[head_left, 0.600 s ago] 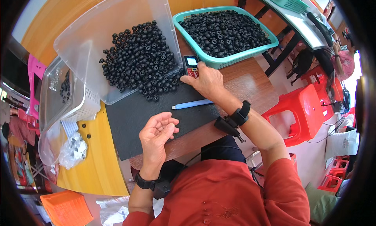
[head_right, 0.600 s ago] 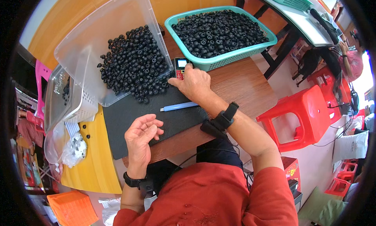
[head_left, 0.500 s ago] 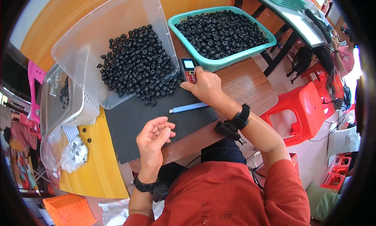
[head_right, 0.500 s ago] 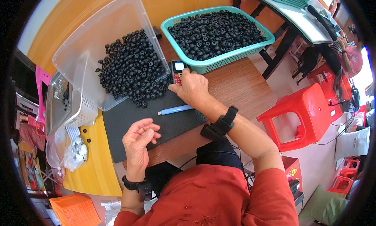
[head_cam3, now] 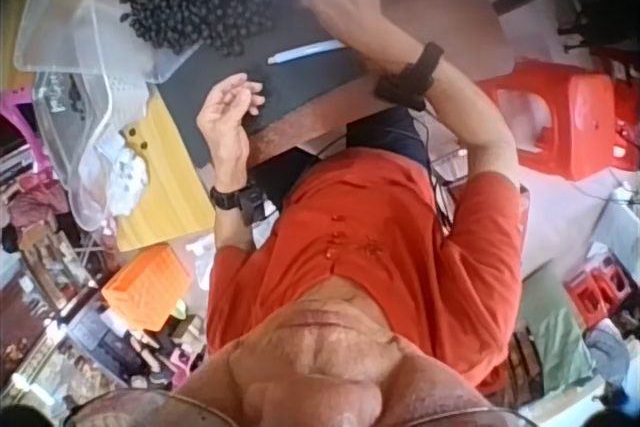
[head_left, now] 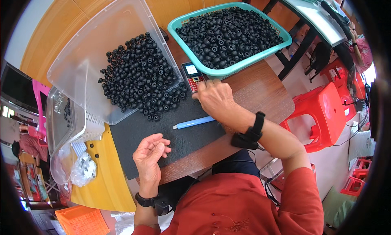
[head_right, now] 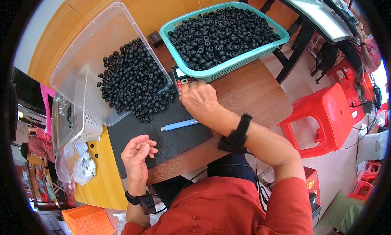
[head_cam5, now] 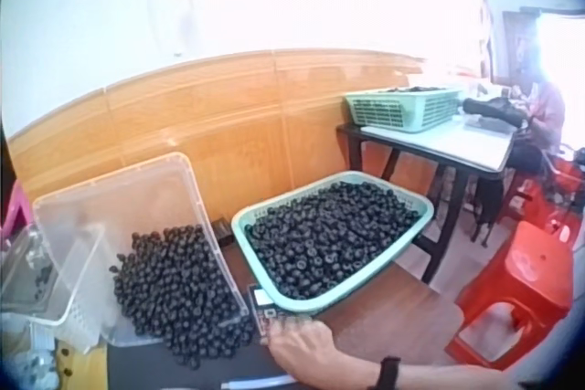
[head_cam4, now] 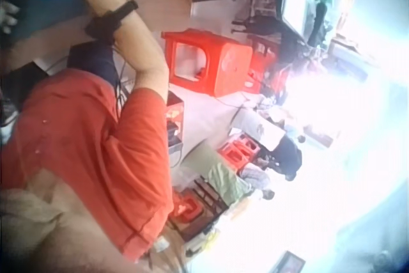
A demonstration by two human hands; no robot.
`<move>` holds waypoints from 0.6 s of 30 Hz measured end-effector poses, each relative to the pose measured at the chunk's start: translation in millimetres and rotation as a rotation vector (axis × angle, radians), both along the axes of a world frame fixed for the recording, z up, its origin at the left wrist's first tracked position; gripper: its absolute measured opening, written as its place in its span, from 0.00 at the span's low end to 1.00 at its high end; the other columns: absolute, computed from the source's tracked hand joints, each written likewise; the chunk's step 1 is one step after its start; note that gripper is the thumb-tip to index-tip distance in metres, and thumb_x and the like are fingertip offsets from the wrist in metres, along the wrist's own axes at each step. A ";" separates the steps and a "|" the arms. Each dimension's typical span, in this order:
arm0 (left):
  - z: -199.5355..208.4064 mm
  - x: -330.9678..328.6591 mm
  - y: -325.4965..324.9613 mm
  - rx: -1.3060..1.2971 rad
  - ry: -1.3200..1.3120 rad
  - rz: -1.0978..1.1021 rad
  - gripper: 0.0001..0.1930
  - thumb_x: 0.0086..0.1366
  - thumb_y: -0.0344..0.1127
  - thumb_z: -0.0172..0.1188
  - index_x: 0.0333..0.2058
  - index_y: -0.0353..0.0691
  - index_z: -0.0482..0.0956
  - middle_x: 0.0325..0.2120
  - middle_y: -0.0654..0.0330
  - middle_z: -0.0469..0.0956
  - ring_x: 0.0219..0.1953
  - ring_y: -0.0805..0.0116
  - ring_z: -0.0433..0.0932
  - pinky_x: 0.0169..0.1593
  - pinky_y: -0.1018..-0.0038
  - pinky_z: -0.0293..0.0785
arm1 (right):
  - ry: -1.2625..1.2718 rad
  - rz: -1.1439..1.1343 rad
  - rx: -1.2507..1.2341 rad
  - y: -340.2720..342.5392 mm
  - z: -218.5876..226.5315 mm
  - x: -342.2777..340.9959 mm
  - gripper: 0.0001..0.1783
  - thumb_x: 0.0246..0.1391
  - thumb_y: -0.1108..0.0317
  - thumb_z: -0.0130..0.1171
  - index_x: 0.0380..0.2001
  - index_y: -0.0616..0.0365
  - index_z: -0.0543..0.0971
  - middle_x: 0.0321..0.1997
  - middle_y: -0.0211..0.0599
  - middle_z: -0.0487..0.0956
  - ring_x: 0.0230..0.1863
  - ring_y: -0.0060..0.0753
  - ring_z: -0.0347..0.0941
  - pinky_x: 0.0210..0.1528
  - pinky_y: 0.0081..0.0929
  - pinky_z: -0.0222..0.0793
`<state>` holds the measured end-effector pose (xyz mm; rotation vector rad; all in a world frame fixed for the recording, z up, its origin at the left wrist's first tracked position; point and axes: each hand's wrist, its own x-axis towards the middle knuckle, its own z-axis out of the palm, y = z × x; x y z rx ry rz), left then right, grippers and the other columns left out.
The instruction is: The person is inspecting and cleaning black plastic shoe components, possibly lace toggles or similar small parts.
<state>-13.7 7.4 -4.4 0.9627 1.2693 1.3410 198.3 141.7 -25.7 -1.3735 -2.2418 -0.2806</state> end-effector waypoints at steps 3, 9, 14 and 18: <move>-0.6 -3.9 2.8 -0.007 -0.006 0.008 0.12 0.60 0.25 0.59 0.42 0.28 0.75 0.31 0.50 0.80 0.28 0.69 0.78 0.30 0.79 0.71 | -0.005 0.057 -0.025 5.2 -6.2 9.1 0.14 0.48 0.60 0.62 0.20 0.58 0.74 0.17 0.42 0.75 0.21 0.41 0.76 0.22 0.34 0.70; -6.7 -3.8 6.6 -0.037 -0.034 0.003 0.11 0.60 0.26 0.58 0.42 0.28 0.75 0.31 0.50 0.80 0.27 0.70 0.78 0.30 0.79 0.70 | 0.053 0.069 -0.102 17.5 -6.6 6.2 0.11 0.49 0.66 0.60 0.19 0.58 0.73 0.14 0.42 0.75 0.18 0.46 0.75 0.20 0.37 0.69; -10.8 -7.6 7.6 -0.054 -0.066 -0.015 0.12 0.61 0.27 0.59 0.43 0.30 0.75 0.32 0.52 0.80 0.28 0.71 0.77 0.30 0.81 0.71 | -0.011 0.069 -0.129 19.5 -4.7 -3.9 0.09 0.47 0.68 0.60 0.21 0.59 0.73 0.20 0.43 0.77 0.23 0.45 0.76 0.25 0.37 0.70; -13.3 -9.0 6.5 -0.074 -0.098 -0.003 0.11 0.60 0.25 0.59 0.42 0.29 0.75 0.31 0.51 0.80 0.27 0.71 0.77 0.30 0.80 0.70 | 0.034 0.109 -0.107 5.0 -2.0 -11.1 0.09 0.46 0.70 0.60 0.23 0.61 0.71 0.24 0.45 0.75 0.28 0.45 0.73 0.29 0.37 0.69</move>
